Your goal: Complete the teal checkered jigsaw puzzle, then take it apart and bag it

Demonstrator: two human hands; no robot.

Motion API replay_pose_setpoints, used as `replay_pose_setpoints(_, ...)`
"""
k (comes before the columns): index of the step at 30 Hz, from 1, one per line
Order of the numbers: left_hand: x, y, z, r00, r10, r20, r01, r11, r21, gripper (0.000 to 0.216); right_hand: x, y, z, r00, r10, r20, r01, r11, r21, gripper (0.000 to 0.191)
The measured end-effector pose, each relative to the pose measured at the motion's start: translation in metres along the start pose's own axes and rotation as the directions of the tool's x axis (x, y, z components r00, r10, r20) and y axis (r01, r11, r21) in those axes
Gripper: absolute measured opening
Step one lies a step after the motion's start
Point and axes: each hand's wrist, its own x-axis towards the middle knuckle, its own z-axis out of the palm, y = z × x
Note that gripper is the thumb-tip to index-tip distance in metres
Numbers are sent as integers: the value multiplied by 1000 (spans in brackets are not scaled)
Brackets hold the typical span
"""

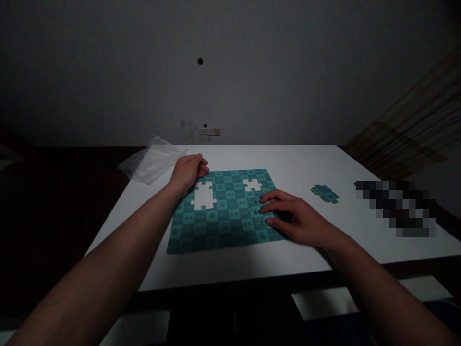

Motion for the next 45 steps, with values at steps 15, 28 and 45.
replay_pose_setpoints(15, 1, -1, -2, 1000, 4, 3, -4, 1000, 13, 32, -6, -11, 8, 988, -126, 90, 147, 949, -280, 49)
replay_pose_setpoints(28, 2, 1, -2, 1000, -1, 3, 1, 1000, 8, 31, -39, 50, -65, 847, 307, -434, -528, 581, -619, 61)
replay_pose_setpoints(45, 3, -4, -2, 998, 40, 47, -42, 999, 29, 29, -47, 49, -77, 915, 333, -226, -395, 849, -350, 42)
